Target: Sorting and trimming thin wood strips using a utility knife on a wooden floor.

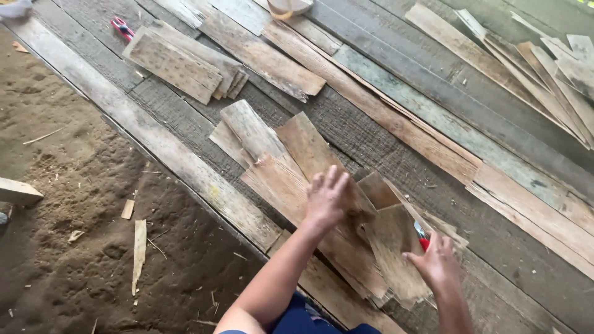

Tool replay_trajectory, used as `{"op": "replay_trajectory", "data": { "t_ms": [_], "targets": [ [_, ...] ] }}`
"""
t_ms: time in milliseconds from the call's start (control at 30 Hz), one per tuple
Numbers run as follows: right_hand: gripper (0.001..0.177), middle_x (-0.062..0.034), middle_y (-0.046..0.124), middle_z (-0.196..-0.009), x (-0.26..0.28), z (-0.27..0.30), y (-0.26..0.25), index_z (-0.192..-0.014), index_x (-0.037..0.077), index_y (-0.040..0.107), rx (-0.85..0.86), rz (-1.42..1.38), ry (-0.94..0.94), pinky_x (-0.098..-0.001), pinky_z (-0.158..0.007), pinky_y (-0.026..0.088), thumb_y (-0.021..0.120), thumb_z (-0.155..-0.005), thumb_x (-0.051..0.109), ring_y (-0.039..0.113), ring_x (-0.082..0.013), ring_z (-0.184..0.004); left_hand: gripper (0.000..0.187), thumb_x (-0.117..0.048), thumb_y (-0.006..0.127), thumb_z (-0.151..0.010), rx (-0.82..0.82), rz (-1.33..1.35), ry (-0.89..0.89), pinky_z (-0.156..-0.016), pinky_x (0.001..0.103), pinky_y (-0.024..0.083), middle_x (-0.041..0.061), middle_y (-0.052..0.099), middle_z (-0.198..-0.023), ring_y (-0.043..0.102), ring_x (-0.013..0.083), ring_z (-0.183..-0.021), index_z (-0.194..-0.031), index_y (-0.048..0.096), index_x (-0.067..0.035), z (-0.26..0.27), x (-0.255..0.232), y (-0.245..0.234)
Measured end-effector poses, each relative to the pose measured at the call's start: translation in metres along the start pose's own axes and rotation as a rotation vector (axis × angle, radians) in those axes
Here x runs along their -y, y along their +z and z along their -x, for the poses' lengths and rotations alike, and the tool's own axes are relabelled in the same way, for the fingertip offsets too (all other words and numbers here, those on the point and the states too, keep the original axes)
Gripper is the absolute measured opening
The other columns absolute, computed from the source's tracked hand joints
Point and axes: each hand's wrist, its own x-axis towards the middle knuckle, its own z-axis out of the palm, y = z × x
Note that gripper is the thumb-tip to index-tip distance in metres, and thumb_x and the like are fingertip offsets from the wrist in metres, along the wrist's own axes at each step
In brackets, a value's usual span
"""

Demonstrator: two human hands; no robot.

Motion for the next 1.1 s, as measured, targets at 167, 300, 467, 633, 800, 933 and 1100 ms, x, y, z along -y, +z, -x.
{"op": "replay_trajectory", "data": {
  "t_ms": [167, 300, 467, 633, 800, 933, 1100],
  "targets": [
    [0.081, -0.0098, 0.063, -0.13, 0.003, 0.004, -0.009, -0.145, 0.011, 0.046, 0.008, 0.037, 0.009, -0.0338, -0.08, 0.065, 0.084, -0.082, 0.043, 0.072, -0.0221, -0.096, 0.1, 0.012, 0.052, -0.071, 0.105, -0.196, 0.259, -0.119, 0.058, -0.024, -0.003, 0.005, -0.172, -0.022, 0.0332, -0.154, -0.159, 0.027, -0.028, -0.031, 0.008, 0.008],
    [0.056, -0.0035, 0.07, -0.119, -0.008, 0.011, -0.016, -0.133, 0.015, 0.058, 0.018, 0.046, 0.055, -0.0319, -0.076, 0.06, 0.076, -0.09, 0.046, 0.071, -0.0159, -0.092, 0.071, -0.039, 0.064, -0.075, 0.018, -0.248, 0.329, -0.12, 0.066, -0.017, 0.007, 0.04, -0.149, 0.009, 0.0381, -0.147, -0.143, 0.05, -0.027, -0.039, 0.0, 0.001],
    [0.037, -0.0104, 0.074, -0.081, -0.027, 0.02, -0.038, -0.122, 0.008, 0.061, 0.139, -0.221, 0.097, -0.0293, -0.054, 0.05, 0.075, -0.096, 0.03, 0.065, -0.0176, -0.06, 0.025, -0.015, 0.066, -0.083, -0.072, -0.437, 0.367, -0.12, 0.071, -0.017, 0.006, 0.051, -0.135, 0.018, 0.042, -0.147, -0.106, 0.071, -0.021, -0.036, 0.008, -0.009],
    [0.029, -0.016, 0.067, -0.071, -0.108, 0.009, -0.036, -0.11, -0.002, 0.068, 0.244, -0.456, 0.059, -0.0333, -0.049, 0.043, 0.081, -0.093, 0.017, 0.054, -0.0229, -0.052, 0.027, 0.01, 0.069, -0.079, -0.649, -0.166, 0.559, -0.121, 0.074, 0.003, -0.004, 0.073, -0.072, 0.063, 0.0221, -0.104, -0.067, 0.064, -0.015, -0.009, 0.029, -0.011],
    [0.059, -0.0098, 0.077, -0.123, -0.114, -0.006, -0.026, -0.151, 0.024, 0.051, 0.247, -0.155, 0.077, -0.0275, -0.059, 0.056, 0.069, -0.096, 0.037, 0.065, -0.0162, -0.063, 0.022, 0.005, 0.069, -0.081, -0.601, -0.288, 0.563, -0.117, 0.07, 0.013, -0.003, 0.076, -0.082, 0.062, 0.0235, -0.102, -0.074, 0.066, -0.016, 0.022, 0.0, 0.001],
    [0.076, -0.0003, 0.051, -0.159, -0.056, 0.037, -0.048, -0.148, 0.034, 0.052, 0.247, -0.474, -0.224, -0.0498, -0.1, 0.061, 0.077, -0.077, 0.038, 0.067, -0.0263, -0.126, 0.01, -0.009, 0.071, -0.087, -0.518, -0.362, 0.523, -0.107, 0.051, 0.029, 0.001, 0.078, -0.082, 0.058, 0.022, -0.088, -0.078, 0.072, -0.014, 0.021, -0.029, 0.029],
    [0.039, -0.0043, 0.054, -0.06, -0.014, 0.014, 0.017, -0.119, 0.007, 0.065, 0.032, -0.974, -0.471, -0.0305, -0.043, 0.042, 0.078, -0.082, 0.009, 0.049, -0.0158, -0.049, 0.018, -0.01, 0.065, -0.083, -0.364, -0.343, 0.527, -0.109, 0.053, 0.016, 0.01, 0.073, -0.111, 0.056, 0.0294, -0.111, -0.1, 0.069, -0.012, -0.015, -0.058, 0.045]
  ]
}}
